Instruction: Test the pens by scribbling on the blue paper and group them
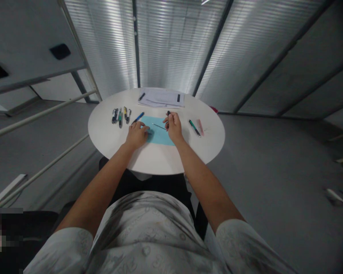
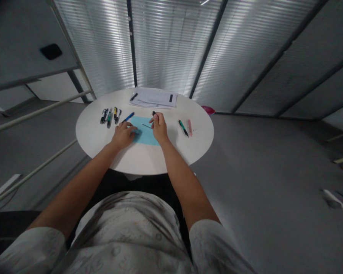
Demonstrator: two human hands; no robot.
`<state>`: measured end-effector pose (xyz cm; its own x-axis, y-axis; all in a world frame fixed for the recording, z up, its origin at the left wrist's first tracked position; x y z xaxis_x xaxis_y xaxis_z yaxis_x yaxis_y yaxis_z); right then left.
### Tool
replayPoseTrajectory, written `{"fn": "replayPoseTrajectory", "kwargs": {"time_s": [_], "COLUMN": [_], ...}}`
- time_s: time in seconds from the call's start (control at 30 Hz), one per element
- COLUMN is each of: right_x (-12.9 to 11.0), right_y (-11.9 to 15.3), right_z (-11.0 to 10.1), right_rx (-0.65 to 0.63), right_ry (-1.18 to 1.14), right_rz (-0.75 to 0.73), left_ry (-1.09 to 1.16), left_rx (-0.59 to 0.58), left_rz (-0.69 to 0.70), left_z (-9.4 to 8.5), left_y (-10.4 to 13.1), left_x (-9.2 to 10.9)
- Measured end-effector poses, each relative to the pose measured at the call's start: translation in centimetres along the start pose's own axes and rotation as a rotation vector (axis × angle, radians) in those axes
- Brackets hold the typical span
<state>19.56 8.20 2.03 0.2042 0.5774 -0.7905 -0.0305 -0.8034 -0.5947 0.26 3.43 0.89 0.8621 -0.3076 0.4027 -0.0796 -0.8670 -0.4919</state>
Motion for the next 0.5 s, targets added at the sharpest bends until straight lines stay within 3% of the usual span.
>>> {"fn": "replayPoseTrajectory", "kwargs": {"time_s": [0.23, 0.5], "right_x": [-0.6, -2.2], "right_y": [0.5, 0.9], "right_z": [-0.7, -0.6], "right_rx": [-0.052, -0.153], "right_ry": [0.285, 0.350], "right_rz": [-0.086, -0.119], "left_ry": [0.007, 0.018], "left_rx": [-0.034, -0.039], "left_rz": [0.025, 0.021], "left_z": [0.6, 0.6], "left_y": [-0.1, -0.2], "left_x": [-0.2, -0.2]}}
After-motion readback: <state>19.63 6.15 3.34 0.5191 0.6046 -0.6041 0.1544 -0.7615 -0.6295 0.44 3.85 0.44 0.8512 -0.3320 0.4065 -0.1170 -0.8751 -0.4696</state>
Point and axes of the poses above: each hand's wrist, its own y-axis away from the middle knuckle, its own z-axis out of the palm, x = y × z, the point moved 7 cm from there along -y, towards the middle knuckle, and after that the axes turned 8 degrees about -z, right-handed, at the moved point
